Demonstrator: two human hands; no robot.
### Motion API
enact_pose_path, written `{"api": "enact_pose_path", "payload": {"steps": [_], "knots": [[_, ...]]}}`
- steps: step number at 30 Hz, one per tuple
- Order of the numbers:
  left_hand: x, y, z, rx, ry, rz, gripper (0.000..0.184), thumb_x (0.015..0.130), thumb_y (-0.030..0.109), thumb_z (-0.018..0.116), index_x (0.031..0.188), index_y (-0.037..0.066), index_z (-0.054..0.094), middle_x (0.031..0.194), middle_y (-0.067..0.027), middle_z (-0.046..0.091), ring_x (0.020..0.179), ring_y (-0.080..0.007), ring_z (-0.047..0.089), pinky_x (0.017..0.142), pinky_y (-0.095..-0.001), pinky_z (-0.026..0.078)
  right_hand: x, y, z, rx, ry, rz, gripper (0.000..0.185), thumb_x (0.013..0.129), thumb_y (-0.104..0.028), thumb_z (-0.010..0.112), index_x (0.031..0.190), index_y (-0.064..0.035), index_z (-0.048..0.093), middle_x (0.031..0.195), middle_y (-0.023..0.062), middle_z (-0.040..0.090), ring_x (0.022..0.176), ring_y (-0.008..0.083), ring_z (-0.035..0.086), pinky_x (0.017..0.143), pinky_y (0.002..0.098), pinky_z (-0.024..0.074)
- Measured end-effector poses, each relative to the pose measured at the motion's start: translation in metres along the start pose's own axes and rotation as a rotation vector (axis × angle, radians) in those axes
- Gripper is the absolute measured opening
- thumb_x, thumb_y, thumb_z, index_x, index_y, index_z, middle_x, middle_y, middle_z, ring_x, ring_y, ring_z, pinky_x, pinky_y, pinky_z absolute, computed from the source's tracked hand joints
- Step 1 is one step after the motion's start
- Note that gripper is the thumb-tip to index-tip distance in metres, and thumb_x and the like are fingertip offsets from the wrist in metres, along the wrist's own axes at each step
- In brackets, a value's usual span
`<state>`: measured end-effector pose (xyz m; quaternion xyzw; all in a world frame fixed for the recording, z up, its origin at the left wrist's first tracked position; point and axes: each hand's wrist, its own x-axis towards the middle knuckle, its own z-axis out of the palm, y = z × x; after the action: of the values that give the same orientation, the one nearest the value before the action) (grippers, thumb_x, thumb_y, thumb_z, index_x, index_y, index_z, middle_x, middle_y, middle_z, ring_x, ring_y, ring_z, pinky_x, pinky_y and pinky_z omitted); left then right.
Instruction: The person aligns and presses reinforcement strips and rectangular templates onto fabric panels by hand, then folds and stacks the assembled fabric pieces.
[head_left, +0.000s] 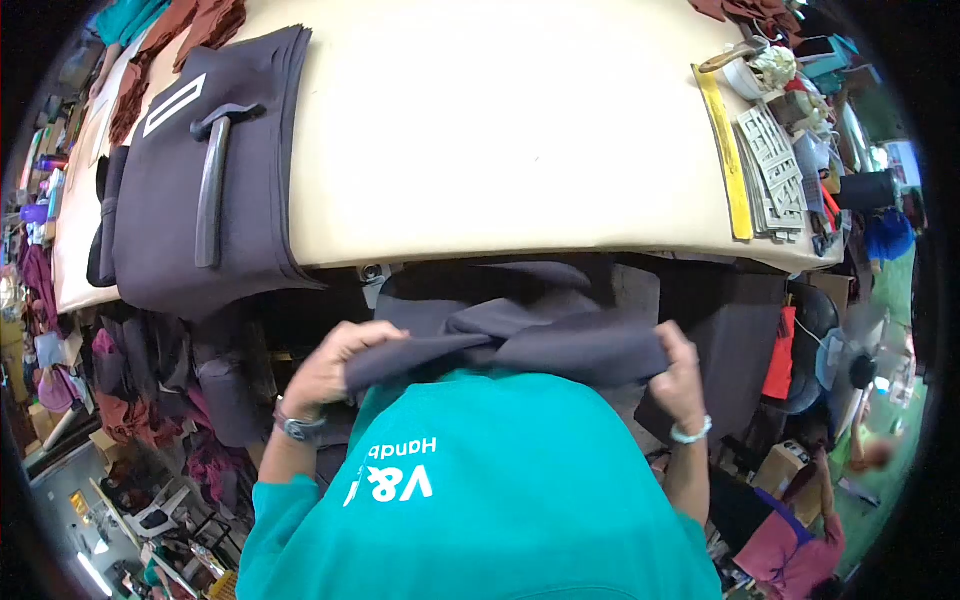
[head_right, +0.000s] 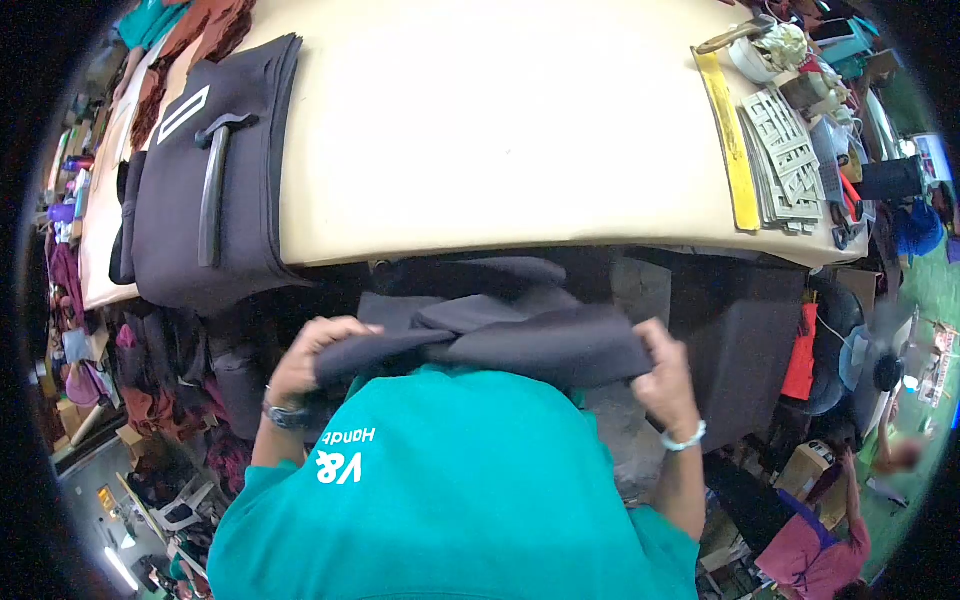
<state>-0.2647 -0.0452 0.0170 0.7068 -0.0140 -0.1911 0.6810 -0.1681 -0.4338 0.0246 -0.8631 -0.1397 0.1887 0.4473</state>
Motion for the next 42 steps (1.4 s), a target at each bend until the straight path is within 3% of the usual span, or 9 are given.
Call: {"api": "enact_pose_path", "payload": {"steps": [6, 9, 11, 14, 15, 24, 27, 33, 42], "knots": [[0.072, 0.059, -0.07, 0.949, 0.508, 0.578, 0.027, 0.077, 0.012, 0.064, 0.101, 0.0, 0.061, 0.082, -0.0073, 0.064, 0.067, -0.009, 0.059, 0.058, -0.0231, 0.049, 0.096, -0.019, -0.055, 0.031, 0.629, -0.353, 0.043, 0.071, 0.007, 0.043, 0.113, 0.0053, 0.053, 0.108, 0.0123, 0.056, 0.101, 0.0207, 0.052, 0.093, 0.0315, 0.0389], [0.131, 0.043, -0.101, 0.264, 0.572, 0.646, 0.038, 0.078, 0.015, 0.065, 0.11, -0.001, 0.055, 0.08, -0.0103, 0.063, 0.066, -0.0153, 0.061, 0.06, -0.0268, 0.05, 0.172, -0.021, -0.057, 0.031, 0.729, -0.492, 0.046, 0.079, 0.003, 0.056, 0.124, 0.0037, 0.046, 0.115, 0.013, 0.054, 0.11, 0.019, 0.05, 0.098, 0.0294, 0.0359], [0.158, 0.025, -0.113, -0.197, 0.577, 0.659, 0.045, 0.078, 0.017, 0.065, 0.116, -0.002, 0.051, 0.078, -0.0124, 0.063, 0.066, -0.0195, 0.062, 0.062, -0.0292, 0.05, 0.208, -0.02, -0.049, -0.151, 0.715, -0.361, 0.053, 0.079, 0.003, 0.058, 0.129, 0.0027, 0.041, 0.085, 0.0107, 0.062, 0.071, 0.0159, 0.057, 0.066, 0.0311, 0.0465], [0.178, 0.022, -0.12, 0.84, 0.897, 0.145, 0.063, 0.08, 0.022, 0.064, 0.13, -0.005, 0.036, 0.086, -0.0217, 0.062, 0.075, -0.0328, 0.062, 0.069, -0.0363, 0.049, 0.229, -0.016, -0.036, -0.373, 0.594, -0.005, 0.065, 0.077, -0.007, 0.065, 0.133, 0.0019, 0.033, 0.063, 0.0135, 0.052, 0.055, 0.0204, 0.051, 0.056, 0.0343, 0.0431], [0.18, 0.018, -0.118, 1.183, 1.026, 0.46, 0.07, 0.08, 0.023, 0.064, 0.135, -0.005, 0.029, 0.092, -0.0276, 0.061, 0.083, -0.0393, 0.061, 0.074, -0.0411, 0.048, 0.229, -0.013, -0.035, -0.345, 0.61, -0.014, 0.065, 0.077, -0.009, 0.065, 0.132, 0.0025, 0.033, 0.063, 0.014, 0.052, 0.055, 0.0204, 0.05, 0.056, 0.0345, 0.0431], [0.172, 0.027, -0.1, 0.976, 0.8, 0.185, 0.061, 0.081, 0.018, 0.065, 0.135, 0.007, 0.039, 0.068, -0.0177, 0.06, 0.055, -0.0307, 0.057, 0.059, -0.0398, 0.045, 0.228, -0.001, -0.036, -0.236, 0.59, -0.026, 0.057, 0.079, -0.006, 0.058, 0.13, 0.0029, 0.035, 0.064, 0.0139, 0.05, 0.056, 0.0242, 0.049, 0.062, 0.0346, 0.0438], [0.171, 0.042, -0.097, 0.935, 0.703, -0.189, 0.053, 0.081, 0.018, 0.064, 0.129, 0.006, 0.047, 0.086, -0.0164, 0.063, 0.071, -0.0296, 0.06, 0.066, -0.0388, 0.045, 0.224, -0.002, -0.035, -0.394, 0.623, 0.021, 0.056, 0.079, -0.007, 0.06, 0.13, 0.0021, 0.037, 0.071, 0.0157, 0.055, 0.062, 0.0279, 0.053, 0.068, 0.0362, 0.0461], [0.183, 0.049, -0.062, 1.408, 0.835, 0.247, 0.058, 0.082, 0.031, 0.063, 0.131, 0.006, 0.045, 0.141, -0.0214, 0.03, 0.128, -0.0377, 0.03, 0.099, -0.0481, 0.031, 0.208, -0.031, -0.014, -0.854, 0.706, -0.275, 0.057, 0.077, -0.012, 0.063, 0.129, -0.0022, 0.043, 0.116, 0.016, 0.052, 0.109, 0.0309, 0.048, 0.093, 0.0402, 0.0381], [0.21, 0.019, 0.017, 1.283, 0.32, 0.23, 0.073, 0.084, 0.055, 0.05, 0.14, 0.011, 0.032, 0.147, -0.0175, 0.018, 0.136, -0.0379, 0.015, 0.103, -0.0632, 0.012, 0.219, -0.026, 0.027, -0.749, 0.257, -0.219, 0.071, 0.081, -0.054, 0.054, 0.136, -0.0113, 0.039, 0.142, 0.0189, 0.03, 0.132, 0.041, 0.022, 0.103, 0.0621, 0.0185]]}}
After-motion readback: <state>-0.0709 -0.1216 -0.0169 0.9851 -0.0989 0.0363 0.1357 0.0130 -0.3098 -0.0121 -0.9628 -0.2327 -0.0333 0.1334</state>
